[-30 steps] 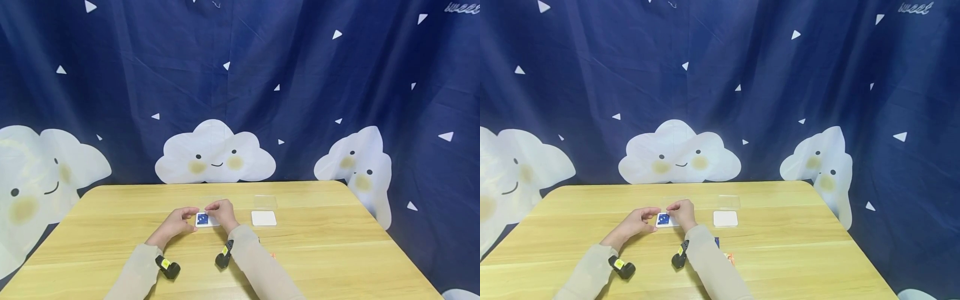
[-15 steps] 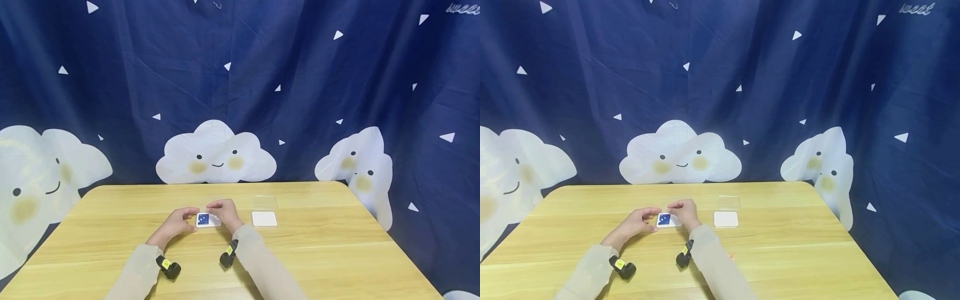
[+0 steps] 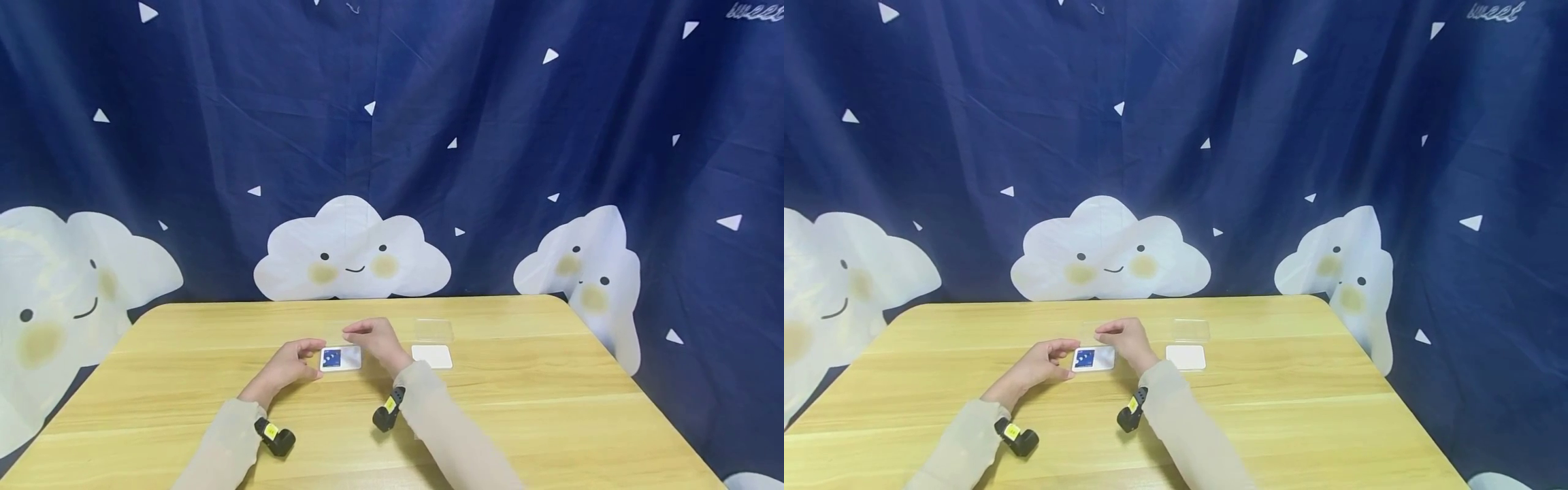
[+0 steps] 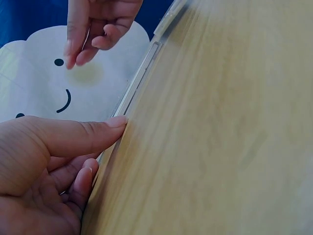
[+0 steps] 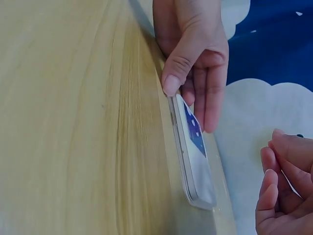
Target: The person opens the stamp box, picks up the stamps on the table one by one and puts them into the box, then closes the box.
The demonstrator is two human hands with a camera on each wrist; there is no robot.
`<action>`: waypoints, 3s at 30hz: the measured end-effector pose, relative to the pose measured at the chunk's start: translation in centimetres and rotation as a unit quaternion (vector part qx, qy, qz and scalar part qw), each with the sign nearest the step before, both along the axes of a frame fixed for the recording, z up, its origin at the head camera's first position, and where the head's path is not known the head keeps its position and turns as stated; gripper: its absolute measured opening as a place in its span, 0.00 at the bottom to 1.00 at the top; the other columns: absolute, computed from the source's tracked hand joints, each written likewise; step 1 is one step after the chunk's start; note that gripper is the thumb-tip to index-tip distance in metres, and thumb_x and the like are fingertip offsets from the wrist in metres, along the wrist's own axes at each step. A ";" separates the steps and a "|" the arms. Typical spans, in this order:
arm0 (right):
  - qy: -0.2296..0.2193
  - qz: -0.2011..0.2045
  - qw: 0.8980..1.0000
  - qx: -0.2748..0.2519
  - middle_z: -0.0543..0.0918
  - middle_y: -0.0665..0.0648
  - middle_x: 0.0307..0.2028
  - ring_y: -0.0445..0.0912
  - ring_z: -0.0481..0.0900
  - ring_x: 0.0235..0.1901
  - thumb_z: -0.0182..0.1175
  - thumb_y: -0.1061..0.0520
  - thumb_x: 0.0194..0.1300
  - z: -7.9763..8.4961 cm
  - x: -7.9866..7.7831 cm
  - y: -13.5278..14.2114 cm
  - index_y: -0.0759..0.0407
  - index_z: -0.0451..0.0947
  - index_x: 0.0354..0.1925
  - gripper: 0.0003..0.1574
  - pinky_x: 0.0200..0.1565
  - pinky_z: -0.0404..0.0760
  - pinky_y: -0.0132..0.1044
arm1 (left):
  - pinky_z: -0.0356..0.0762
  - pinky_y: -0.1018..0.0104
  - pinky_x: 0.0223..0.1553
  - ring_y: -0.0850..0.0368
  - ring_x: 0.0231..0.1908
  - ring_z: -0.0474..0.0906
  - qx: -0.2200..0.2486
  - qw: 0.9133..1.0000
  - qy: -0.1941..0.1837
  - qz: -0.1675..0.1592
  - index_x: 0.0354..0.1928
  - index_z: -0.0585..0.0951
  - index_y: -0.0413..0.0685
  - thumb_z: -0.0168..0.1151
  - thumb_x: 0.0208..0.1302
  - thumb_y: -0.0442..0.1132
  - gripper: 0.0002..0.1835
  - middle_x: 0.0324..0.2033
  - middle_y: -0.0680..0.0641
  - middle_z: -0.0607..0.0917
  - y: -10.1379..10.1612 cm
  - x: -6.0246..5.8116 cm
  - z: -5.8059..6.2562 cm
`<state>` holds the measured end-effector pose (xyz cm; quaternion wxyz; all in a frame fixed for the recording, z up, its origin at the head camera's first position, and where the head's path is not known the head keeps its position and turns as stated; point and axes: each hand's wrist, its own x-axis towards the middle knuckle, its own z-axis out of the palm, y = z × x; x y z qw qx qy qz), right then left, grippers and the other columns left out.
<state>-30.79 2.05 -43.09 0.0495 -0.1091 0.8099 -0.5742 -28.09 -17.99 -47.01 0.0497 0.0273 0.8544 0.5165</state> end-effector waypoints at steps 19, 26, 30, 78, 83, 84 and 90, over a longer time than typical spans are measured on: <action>-0.004 0.010 1.000 -0.007 0.86 0.57 0.38 0.40 0.79 0.35 0.66 0.60 0.55 0.3 1.1 4.9 0.64 0.85 0.37 0.11 0.41 0.77 0.33 | 0.66 0.47 0.58 0.44 0.54 0.70 0.019 1.000 0.003 0.002 0.55 0.78 0.40 0.70 0.39 0.23 0.33 0.55 0.39 0.78 0.0 0.2 0.0; -0.002 0.024 1.000 0.015 0.86 0.55 0.38 0.41 0.79 0.35 0.66 0.57 0.56 0.4 1.7 6.3 0.63 0.85 0.38 0.12 0.41 0.78 0.34 | 0.65 0.47 0.59 0.44 0.55 0.70 0.016 1.000 0.002 0.003 0.56 0.77 0.41 0.70 0.40 0.23 0.33 0.56 0.40 0.77 0.1 0.0 0.0; -0.007 0.019 0.999 0.036 0.86 0.55 0.38 0.41 0.78 0.35 0.66 0.57 0.56 0.4 2.1 7.2 0.62 0.85 0.38 0.11 0.39 0.77 0.34 | 0.65 0.47 0.59 0.44 0.55 0.70 0.008 1.000 0.001 0.004 0.56 0.77 0.41 0.70 0.40 0.24 0.33 0.56 0.40 0.77 0.2 0.0 0.2; -0.038 0.076 0.996 0.029 0.84 0.66 0.39 0.42 0.79 0.36 0.67 0.65 0.52 -1.7 5.8 14.3 0.73 0.79 0.42 0.18 0.37 0.75 0.29 | 0.64 0.47 0.59 0.44 0.55 0.69 0.015 1.000 -0.003 0.007 0.56 0.77 0.40 0.70 0.40 0.23 0.33 0.56 0.40 0.77 0.2 0.1 0.3; -0.044 0.059 0.996 0.044 0.85 0.62 0.37 0.42 0.74 0.32 0.69 0.65 0.48 -1.9 5.9 14.4 0.70 0.81 0.41 0.18 0.33 0.71 0.29 | 0.65 0.46 0.59 0.44 0.55 0.69 0.019 1.000 -0.001 0.004 0.56 0.77 0.40 0.70 0.40 0.23 0.33 0.56 0.40 0.78 0.2 0.2 0.3; -0.043 0.055 0.996 0.048 0.85 0.60 0.36 0.42 0.73 0.31 0.69 0.65 0.47 -1.9 5.9 14.5 0.69 0.82 0.40 0.18 0.32 0.70 0.29 | 0.65 0.46 0.59 0.44 0.55 0.69 0.019 1.000 -0.001 0.004 0.56 0.77 0.40 0.70 0.40 0.23 0.33 0.56 0.40 0.78 0.2 0.2 0.3; -0.037 0.054 0.997 0.050 0.82 0.57 0.31 0.42 0.69 0.28 0.70 0.68 0.44 -2.1 6.1 14.6 0.70 0.82 0.39 0.19 0.27 0.68 0.26 | 0.65 0.47 0.59 0.44 0.55 0.69 0.018 1.000 -0.005 0.005 0.56 0.77 0.40 0.69 0.41 0.23 0.33 0.56 0.40 0.77 0.3 0.2 0.4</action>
